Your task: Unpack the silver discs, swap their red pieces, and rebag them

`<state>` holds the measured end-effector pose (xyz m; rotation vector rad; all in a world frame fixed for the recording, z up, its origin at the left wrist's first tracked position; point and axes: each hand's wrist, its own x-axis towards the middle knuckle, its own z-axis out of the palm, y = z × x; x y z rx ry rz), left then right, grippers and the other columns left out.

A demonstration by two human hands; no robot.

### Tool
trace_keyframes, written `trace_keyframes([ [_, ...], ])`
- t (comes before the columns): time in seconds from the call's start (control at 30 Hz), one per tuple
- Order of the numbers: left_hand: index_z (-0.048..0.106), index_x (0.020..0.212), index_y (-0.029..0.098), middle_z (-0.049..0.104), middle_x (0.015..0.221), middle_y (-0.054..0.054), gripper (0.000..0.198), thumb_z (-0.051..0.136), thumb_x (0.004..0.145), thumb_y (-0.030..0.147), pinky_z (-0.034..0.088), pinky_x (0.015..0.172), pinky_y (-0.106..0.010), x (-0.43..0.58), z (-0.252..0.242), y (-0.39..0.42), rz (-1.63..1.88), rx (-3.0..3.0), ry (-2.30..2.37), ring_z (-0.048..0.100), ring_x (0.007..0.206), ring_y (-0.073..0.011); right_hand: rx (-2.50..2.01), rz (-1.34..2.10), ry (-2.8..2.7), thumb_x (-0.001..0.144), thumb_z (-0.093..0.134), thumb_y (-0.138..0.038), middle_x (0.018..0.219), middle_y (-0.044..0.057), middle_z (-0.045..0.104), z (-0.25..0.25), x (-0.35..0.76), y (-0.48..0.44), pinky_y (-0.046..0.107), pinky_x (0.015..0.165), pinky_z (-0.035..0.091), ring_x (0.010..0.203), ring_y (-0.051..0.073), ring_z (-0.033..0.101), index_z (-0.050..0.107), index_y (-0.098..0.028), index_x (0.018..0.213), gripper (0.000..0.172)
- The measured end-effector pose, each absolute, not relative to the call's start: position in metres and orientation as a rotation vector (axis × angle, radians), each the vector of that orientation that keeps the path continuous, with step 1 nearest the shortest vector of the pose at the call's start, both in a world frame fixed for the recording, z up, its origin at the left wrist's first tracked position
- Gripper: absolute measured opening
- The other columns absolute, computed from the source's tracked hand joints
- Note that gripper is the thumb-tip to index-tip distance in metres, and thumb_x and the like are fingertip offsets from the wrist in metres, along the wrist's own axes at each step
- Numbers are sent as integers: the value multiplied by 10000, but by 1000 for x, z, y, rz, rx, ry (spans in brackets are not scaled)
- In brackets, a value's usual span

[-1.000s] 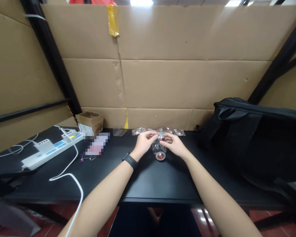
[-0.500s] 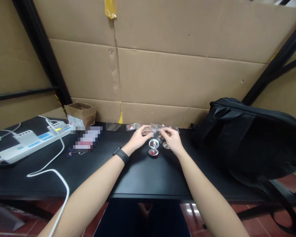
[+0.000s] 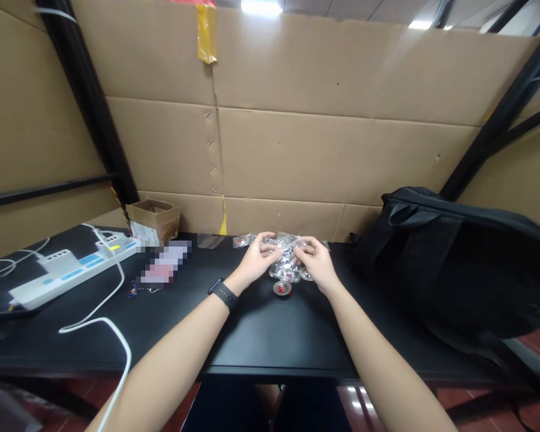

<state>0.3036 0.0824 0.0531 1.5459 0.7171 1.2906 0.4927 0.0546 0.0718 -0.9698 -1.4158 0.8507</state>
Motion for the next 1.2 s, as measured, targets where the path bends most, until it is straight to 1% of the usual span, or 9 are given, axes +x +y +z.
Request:
trace_keyframes([
  [0.13,491,1140,221,657,893,-4,403,715,814,298,535,765,-261,300,59,79,1342,1691,698,668,782,-124,-967,770,-1398,756,747,-434,816,-8,646,68,493,56,287,565,531,580,164,657,468,-266,1184,537],
  [0.23,638,951,174,687,934,-51,142,636,858,281,529,772,-270,299,62,77,1299,1876,699,661,815,-152,-941,729,-1454,782,707,-406,898,38,662,68,495,58,302,594,551,618,162,658,620,-229,988,285],
  [0.3,702,963,164,712,976,-77,173,600,872,270,532,767,-286,299,64,76,1235,1952,713,661,804,-165,-908,728,-1533,787,687,-379,936,70,682,69,497,57,320,647,570,703,186,672,687,-198,790,181],
  [0.37,712,1076,170,723,1026,-90,254,599,870,267,540,762,-300,299,64,74,1206,1966,715,665,796,-172,-892,762,-1593,775,698,-363,984,88,701,71,498,55,330,699,580,799,213,685,738,-188,777,179],
  [0.63,535,1394,209,722,971,-70,619,713,809,303,514,603,-250,291,73,67,1123,1924,693,618,606,-118,-915,945,-1598,726,782,-381,1090,110,725,76,498,44,322,634,595,674,185,699,677,-196,1225,543],
  [0.8,376,1497,280,526,1411,-177,838,765,755,281,526,574,-214,287,74,70,1136,1832,603,603,594,-55,-909,1012,-1601,693,808,-329,1369,127,592,79,499,41,322,601,609,642,176,717,482,-271,1453,829],
  [0.87,367,1489,293,431,1494,-191,770,713,802,293,563,629,-243,287,72,73,1188,1785,595,634,623,-59,-922,1012,-1567,689,810,-326,1451,143,514,79,500,41,320,598,612,657,183,727,409,-281,1499,905],
  [1.03,532,1337,236,582,1334,-139,502,635,846,254,574,800,-315,290,72,70,1220,1901,600,706,816,-145,-868,1031,-1497,676,819,-324,1607,162,254,79,505,42,333,637,627,689,174,737,274,-354,1541,1023],
  [1.2,420,1459,292,618,1293,-122,800,780,745,288,562,801,-321,293,81,55,1193,2105,647,689,780,-146,-856,1058,-1477,669,820,-327,1495,163,438,74,504,44,339,664,630,678,165,732,313,-326,1509,982],
])
